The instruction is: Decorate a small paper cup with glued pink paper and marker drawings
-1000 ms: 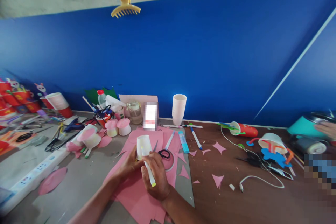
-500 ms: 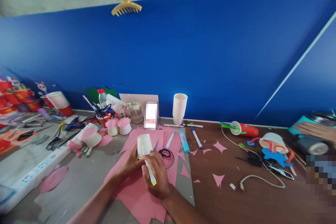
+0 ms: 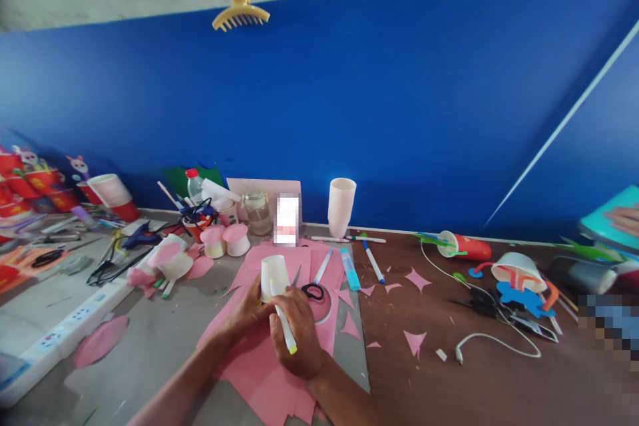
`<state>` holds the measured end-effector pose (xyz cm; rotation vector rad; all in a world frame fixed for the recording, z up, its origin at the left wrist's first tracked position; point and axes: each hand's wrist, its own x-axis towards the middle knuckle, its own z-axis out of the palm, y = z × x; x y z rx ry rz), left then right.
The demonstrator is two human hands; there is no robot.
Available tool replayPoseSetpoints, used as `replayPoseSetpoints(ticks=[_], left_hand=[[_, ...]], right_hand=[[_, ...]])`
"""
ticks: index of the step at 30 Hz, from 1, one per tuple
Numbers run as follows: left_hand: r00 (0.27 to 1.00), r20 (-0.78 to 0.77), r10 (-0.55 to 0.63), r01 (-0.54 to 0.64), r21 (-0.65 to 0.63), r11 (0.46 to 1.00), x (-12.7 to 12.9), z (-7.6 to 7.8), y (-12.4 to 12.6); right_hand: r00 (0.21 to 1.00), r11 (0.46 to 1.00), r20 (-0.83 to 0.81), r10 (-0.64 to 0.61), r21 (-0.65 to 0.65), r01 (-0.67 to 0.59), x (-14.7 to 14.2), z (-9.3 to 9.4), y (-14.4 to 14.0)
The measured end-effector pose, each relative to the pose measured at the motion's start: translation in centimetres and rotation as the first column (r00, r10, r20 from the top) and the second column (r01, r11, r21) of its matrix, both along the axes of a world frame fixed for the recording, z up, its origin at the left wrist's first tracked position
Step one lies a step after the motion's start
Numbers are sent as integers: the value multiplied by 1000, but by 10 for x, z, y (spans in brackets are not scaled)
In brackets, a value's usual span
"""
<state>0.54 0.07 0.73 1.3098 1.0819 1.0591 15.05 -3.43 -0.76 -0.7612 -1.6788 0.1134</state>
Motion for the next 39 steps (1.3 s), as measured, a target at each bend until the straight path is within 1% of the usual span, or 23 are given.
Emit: replayPoseSetpoints(ticks=[3, 6, 9, 12, 16, 25, 28, 34, 39], left_hand=[[1000, -23, -1, 1, 7, 1000, -1, -2, 1], [999, -31, 10, -9, 29, 1000, -3, -3, 1], [999, -39, -6, 7, 9, 1000, -4, -4, 1], [1000, -14, -14, 14, -5, 1000, -3, -3, 0], [1000, 9, -20, 20, -1, 1000, -1, -4, 0], [996, -85, -3, 6, 35, 999, -5, -8, 4], [995, -95, 15, -11, 51, 999, -5, -5, 2], [989, -147, 6, 2, 57, 998, -3, 2, 1], [982, -187, 21, -7, 75, 997, -5, -3, 4]], right_hand=[[1000, 1000, -12, -7, 5, 7, 0, 0, -2], [1000, 1000, -10, 12, -10, -13, 2, 2, -3], [999, 999, -23, 36, -36, -37, 2, 3, -4], [998, 998, -37, 51, -31, -52, 2, 3, -4], [999, 999, -41, 36, -37, -37, 0, 0, -1], [999, 998, -22, 24, -50, -25, -1, -3, 2], [1000, 999, -16, 13, -47, -14, -1, -3, 2], [1000, 999, -5, 4, -32, -4, -1, -3, 2], [1000, 999, 11, 25, -44, -24, 0, -1, 1]])
